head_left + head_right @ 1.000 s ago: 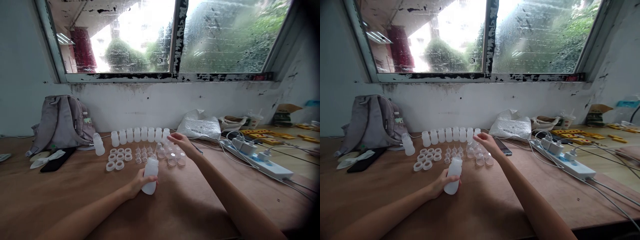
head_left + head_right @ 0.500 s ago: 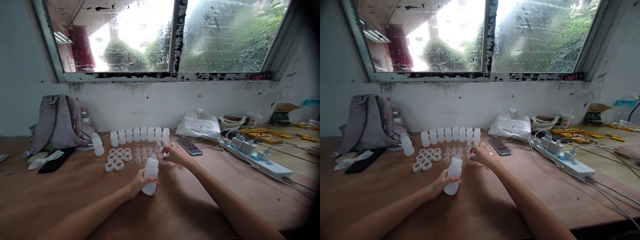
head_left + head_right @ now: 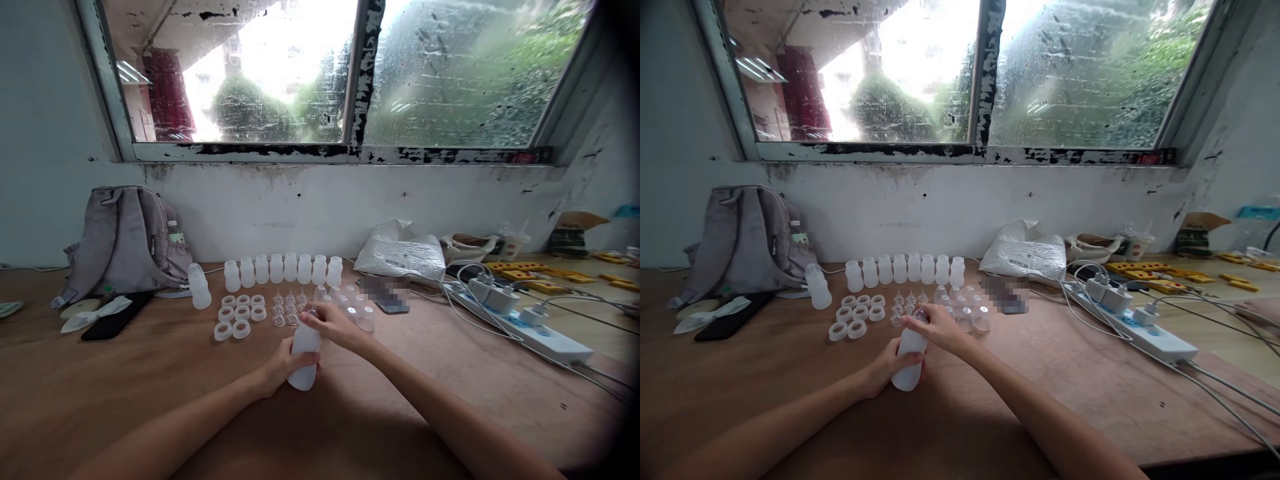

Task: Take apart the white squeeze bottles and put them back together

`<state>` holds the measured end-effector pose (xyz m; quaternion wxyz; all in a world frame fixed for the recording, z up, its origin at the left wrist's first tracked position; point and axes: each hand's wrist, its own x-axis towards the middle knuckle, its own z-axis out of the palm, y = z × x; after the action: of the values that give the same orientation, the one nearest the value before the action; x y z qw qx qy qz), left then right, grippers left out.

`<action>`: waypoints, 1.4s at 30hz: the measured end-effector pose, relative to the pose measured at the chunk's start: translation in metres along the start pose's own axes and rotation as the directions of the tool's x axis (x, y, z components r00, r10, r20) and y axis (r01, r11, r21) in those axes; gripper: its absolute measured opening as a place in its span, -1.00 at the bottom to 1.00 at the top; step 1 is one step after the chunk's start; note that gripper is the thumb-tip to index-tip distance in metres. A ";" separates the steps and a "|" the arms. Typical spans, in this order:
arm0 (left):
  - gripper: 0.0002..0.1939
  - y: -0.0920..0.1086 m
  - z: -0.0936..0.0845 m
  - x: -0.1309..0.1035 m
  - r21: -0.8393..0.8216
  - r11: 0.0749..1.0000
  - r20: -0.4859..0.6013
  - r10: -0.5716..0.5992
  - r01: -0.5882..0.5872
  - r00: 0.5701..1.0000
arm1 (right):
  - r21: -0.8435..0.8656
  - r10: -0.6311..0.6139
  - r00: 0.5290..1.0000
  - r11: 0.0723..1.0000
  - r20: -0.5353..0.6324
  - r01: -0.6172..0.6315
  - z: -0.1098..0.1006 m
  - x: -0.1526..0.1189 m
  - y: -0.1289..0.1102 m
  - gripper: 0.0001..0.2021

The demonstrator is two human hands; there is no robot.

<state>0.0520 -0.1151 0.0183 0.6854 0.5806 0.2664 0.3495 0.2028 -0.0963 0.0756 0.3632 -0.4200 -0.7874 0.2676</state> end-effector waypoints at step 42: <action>-0.67 0.016 -0.074 0.009 -0.201 0.879 0.546 -0.267 0.433 0.794 | 0.677 0.075 0.997 0.734 0.008 -0.061 0.022 -0.008 -0.004 -0.58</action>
<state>-0.0021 -0.0621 0.0207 0.8677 0.4734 0.1230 0.0892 0.1862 -0.1075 0.0626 0.4886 -0.2904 -0.6171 0.5441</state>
